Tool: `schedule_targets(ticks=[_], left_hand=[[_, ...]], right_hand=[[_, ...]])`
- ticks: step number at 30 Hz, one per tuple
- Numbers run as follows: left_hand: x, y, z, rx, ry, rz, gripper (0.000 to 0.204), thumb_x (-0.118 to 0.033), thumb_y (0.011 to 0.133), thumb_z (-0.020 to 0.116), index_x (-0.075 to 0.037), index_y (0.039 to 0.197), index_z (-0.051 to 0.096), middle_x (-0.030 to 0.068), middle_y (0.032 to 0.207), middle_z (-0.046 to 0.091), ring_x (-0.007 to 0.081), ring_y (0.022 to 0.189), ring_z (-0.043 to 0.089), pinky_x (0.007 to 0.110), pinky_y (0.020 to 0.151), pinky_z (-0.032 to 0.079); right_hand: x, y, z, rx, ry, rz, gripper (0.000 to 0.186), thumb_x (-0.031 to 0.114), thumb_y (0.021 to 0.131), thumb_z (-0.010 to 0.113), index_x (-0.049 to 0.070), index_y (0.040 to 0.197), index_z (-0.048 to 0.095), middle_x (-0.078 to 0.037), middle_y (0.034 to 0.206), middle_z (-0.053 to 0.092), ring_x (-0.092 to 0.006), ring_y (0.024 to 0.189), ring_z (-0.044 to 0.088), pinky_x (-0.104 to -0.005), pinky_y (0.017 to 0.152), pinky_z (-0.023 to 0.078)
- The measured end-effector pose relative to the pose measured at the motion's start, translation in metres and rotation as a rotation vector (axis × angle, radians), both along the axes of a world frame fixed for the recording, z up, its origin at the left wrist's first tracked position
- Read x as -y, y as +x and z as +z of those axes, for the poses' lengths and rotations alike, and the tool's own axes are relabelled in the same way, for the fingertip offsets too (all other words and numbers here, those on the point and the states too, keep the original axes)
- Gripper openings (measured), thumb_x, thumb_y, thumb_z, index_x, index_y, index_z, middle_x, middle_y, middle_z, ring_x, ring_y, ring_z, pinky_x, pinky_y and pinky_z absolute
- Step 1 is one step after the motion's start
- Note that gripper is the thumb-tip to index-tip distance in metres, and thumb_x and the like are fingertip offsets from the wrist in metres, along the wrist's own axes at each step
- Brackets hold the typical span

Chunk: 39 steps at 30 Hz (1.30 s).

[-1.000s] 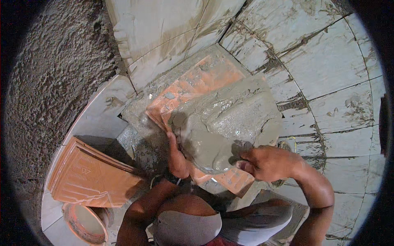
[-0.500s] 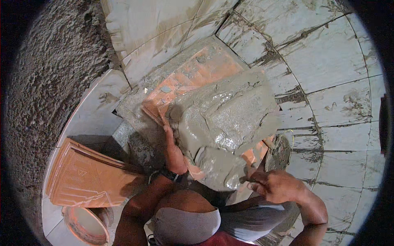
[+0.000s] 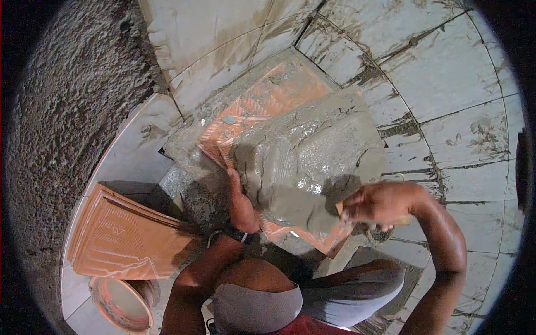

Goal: Spreading mortar on a tile and fixing it onto a wall.

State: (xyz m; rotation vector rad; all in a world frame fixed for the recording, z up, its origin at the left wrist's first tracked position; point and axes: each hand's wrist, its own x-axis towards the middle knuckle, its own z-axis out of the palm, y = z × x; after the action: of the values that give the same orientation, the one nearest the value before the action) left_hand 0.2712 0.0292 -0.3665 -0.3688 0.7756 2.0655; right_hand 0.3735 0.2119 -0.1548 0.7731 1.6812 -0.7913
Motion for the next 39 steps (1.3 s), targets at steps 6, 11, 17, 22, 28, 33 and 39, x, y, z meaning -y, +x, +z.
schedule_targets(ticks=[6, 11, 17, 22, 28, 33, 39], left_hand=[[0.003, -0.004, 0.002, -0.087, -0.019, 0.075, 0.076, -0.063, 0.096, 0.048, -0.008, 0.147, 0.039, 0.0064, 0.139, 0.053, 0.0230, 0.127, 0.052, 0.039, 0.109, 0.039], [0.002, -0.005, -0.003, 0.077, 0.085, -0.010, 0.073, -0.062, 0.095, 0.050, -0.010, 0.144, 0.043, 0.0066, 0.138, 0.054, 0.0255, 0.123, 0.055, 0.042, 0.105, 0.043], [0.005, -0.008, -0.001, 0.111, 0.217, -0.175, 0.078, -0.067, 0.093, 0.049, -0.010, 0.146, 0.040, 0.0071, 0.141, 0.052, 0.0260, 0.125, 0.053, 0.044, 0.106, 0.042], [0.006, -0.009, -0.015, 0.129, 0.059, -0.101, 0.077, -0.066, 0.093, 0.051, -0.010, 0.145, 0.042, 0.0052, 0.141, 0.053, 0.0247, 0.125, 0.054, 0.044, 0.106, 0.042], [0.008, -0.014, -0.022, 0.149, 0.142, -0.077, 0.066, -0.061, 0.095, 0.052, -0.013, 0.140, 0.048, 0.0042, 0.132, 0.059, 0.0263, 0.119, 0.056, 0.047, 0.100, 0.046], [0.011, -0.015, -0.020, 0.131, 0.071, -0.094, 0.069, -0.061, 0.097, 0.049, -0.014, 0.146, 0.043, 0.0009, 0.139, 0.055, 0.0233, 0.124, 0.053, 0.043, 0.107, 0.040], [0.009, -0.009, -0.018, -0.002, 0.007, -0.017, 0.073, -0.062, 0.096, 0.050, -0.014, 0.149, 0.038, 0.0015, 0.145, 0.050, 0.0260, 0.128, 0.050, 0.046, 0.107, 0.039]], right_hand=[[0.050, 0.059, -0.019, -0.358, 0.118, 0.370, 0.042, 0.032, 0.097, 0.053, 0.003, 0.127, 0.058, -0.021, 0.095, 0.070, -0.0402, 0.068, 0.068, -0.0475, 0.077, 0.056], [0.126, 0.121, -0.076, -0.597, 0.506, 0.005, 0.036, 0.026, 0.093, 0.064, 0.001, 0.119, 0.059, -0.022, 0.083, 0.066, -0.0394, 0.075, 0.068, -0.0477, 0.066, 0.055], [0.164, 0.141, -0.139, -0.973, 0.592, -0.248, 0.031, 0.019, 0.092, 0.063, 0.000, 0.117, 0.058, -0.020, 0.080, 0.065, -0.0413, 0.072, 0.068, -0.0475, 0.061, 0.054], [0.167, 0.190, -0.124, -0.756, 0.587, -0.151, 0.027, 0.030, 0.093, 0.062, 0.005, 0.102, 0.059, -0.020, 0.077, 0.065, -0.0420, 0.062, 0.064, -0.0499, 0.054, 0.052], [0.143, 0.219, -0.069, -0.579, 0.602, 0.067, 0.025, 0.035, 0.086, 0.066, 0.010, 0.088, 0.061, -0.012, 0.075, 0.065, -0.0377, 0.060, 0.064, -0.0494, 0.055, 0.052], [0.118, 0.167, -0.038, -0.632, 0.712, 0.194, 0.028, 0.037, 0.088, 0.064, 0.012, 0.101, 0.065, -0.013, 0.079, 0.066, -0.0329, 0.058, 0.065, -0.0450, 0.050, 0.052], [0.094, 0.087, -0.013, -0.563, 0.659, 0.479, 0.040, 0.031, 0.094, 0.055, 0.007, 0.126, 0.056, -0.015, 0.088, 0.068, -0.0322, 0.058, 0.067, -0.0439, 0.048, 0.054]])
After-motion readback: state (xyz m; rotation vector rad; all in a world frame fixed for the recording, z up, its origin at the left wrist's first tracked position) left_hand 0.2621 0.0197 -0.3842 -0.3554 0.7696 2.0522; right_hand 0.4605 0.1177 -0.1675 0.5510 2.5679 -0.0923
